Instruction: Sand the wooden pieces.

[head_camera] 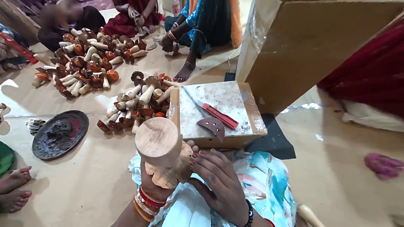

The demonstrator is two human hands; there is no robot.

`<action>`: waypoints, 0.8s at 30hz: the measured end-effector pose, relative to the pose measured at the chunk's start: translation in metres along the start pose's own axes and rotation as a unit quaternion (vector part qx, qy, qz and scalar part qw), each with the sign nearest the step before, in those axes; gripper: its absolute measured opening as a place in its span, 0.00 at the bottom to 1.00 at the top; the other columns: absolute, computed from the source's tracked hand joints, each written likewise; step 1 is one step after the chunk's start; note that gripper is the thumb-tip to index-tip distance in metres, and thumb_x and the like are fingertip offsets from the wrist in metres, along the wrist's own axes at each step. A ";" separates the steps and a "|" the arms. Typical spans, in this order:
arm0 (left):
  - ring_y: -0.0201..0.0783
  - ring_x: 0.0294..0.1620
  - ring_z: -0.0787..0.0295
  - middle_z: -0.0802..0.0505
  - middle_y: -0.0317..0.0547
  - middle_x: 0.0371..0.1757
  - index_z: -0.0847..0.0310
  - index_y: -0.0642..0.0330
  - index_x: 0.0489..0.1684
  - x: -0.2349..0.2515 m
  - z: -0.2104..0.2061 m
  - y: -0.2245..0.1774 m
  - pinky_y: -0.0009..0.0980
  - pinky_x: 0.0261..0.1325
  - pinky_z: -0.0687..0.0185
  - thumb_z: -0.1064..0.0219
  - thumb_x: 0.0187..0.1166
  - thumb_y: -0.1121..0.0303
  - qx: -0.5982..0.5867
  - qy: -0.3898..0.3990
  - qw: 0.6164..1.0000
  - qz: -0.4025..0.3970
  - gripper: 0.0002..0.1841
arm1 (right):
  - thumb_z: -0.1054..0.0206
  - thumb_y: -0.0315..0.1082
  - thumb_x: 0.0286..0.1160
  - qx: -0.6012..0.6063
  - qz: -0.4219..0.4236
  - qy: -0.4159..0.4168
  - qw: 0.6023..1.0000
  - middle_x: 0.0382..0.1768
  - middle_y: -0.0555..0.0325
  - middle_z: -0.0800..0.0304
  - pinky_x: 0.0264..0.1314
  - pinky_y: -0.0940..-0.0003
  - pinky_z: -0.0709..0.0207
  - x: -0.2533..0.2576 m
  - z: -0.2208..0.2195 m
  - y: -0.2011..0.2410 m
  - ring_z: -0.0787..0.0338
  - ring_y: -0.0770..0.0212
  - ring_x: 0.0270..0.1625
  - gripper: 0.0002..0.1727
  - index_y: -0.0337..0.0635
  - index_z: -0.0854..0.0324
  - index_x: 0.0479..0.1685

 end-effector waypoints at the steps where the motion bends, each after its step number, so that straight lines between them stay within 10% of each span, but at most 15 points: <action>1: 0.55 0.73 0.15 0.13 0.61 0.71 0.19 0.58 0.73 0.000 0.000 -0.001 0.48 0.73 0.18 0.41 0.73 0.30 -0.001 0.003 1.000 0.007 0.42 | 0.29 0.38 0.81 0.001 0.009 -0.017 1.000 0.62 0.62 0.09 0.87 0.54 0.34 0.000 0.000 -0.001 0.19 0.60 0.76 0.13 0.47 0.14 0.60; 24: 0.50 0.64 0.09 0.08 0.57 0.62 0.13 0.55 0.64 0.001 -0.005 -0.007 0.47 0.65 0.13 0.44 0.80 0.34 0.011 -0.042 0.999 0.021 0.35 | 0.23 0.37 0.75 0.071 -0.020 -0.069 0.995 0.56 0.67 0.11 0.74 0.66 0.23 0.000 -0.008 -0.005 0.15 0.66 0.66 0.17 0.53 0.17 0.61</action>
Point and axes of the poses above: each hand's wrist, its own x-axis towards the middle knuckle, its own z-axis out of the back of the hand, y = z × x, the point moved 1 cm from there along x, towards the middle knuckle
